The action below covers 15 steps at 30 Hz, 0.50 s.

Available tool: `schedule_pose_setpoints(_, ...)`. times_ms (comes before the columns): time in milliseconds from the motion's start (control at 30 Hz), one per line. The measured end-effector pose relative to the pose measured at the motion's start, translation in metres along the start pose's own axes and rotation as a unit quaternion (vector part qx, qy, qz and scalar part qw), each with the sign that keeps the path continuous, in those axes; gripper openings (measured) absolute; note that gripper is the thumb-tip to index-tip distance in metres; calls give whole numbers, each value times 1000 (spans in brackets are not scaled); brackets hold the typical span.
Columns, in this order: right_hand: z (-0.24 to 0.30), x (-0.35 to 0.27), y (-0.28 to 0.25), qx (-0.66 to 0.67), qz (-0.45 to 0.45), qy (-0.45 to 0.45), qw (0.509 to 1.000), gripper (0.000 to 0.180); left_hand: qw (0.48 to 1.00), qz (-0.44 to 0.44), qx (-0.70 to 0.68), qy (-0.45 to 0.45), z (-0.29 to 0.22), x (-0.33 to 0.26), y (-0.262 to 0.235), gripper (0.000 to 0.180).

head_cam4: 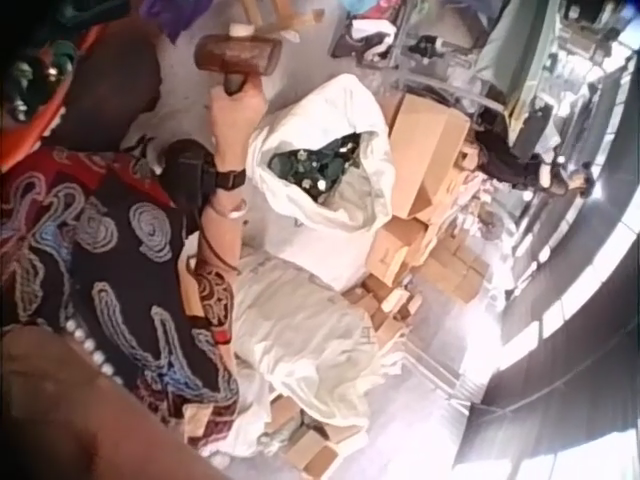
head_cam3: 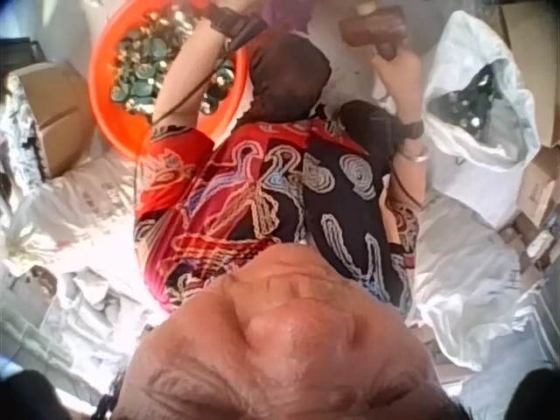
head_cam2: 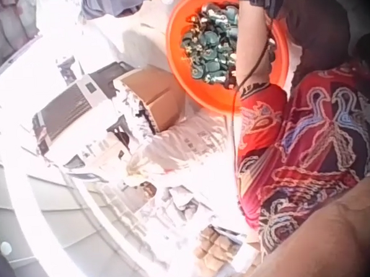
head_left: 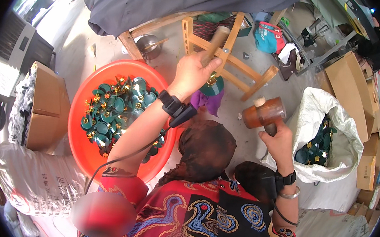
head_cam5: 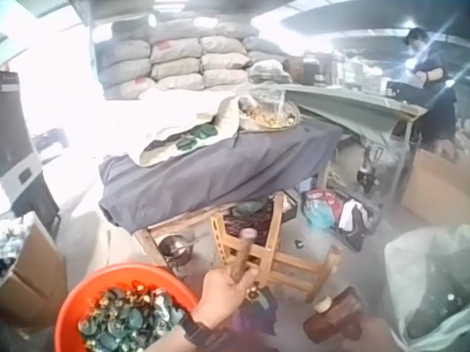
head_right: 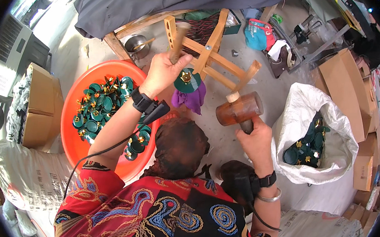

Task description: Assembling wooden dowels into green plastic components using a mallet.

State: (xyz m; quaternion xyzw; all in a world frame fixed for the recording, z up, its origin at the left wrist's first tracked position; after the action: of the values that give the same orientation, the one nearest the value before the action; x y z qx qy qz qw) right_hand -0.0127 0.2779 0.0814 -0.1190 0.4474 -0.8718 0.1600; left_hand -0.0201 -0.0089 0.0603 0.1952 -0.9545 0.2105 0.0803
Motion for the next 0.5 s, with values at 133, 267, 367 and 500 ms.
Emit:
schedule_pose_setpoints(133,-4,3,0,-31,6,-12,999,34,968,2,-247,35,16,0,21,30)
schedule_pose_setpoints(267,-1,3,1,-34,34,-2,999,35,976,30,-214,12,33,-2,33,33)
schedule_pose_setpoints(367,4,4,-3,-33,36,1,999,36,986,25,-166,15,36,-4,40,30)
schedule_pose_setpoints(500,29,21,-25,-27,-70,-105,992,43,986,13,-159,40,33,-4,46,27)
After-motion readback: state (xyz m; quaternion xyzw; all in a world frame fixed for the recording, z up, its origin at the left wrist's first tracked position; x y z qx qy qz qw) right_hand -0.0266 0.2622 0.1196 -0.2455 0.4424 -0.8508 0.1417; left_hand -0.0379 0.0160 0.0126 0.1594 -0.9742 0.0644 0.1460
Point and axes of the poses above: each hand's wrist, its own x-axis towards the middle knuckle, its own y-axis out of the palm, z = x × y, the point moved 1 cm from there along x, towards the middle knuckle, and after that the axes turned 12 degrees about -x, right-handed, at the moved point
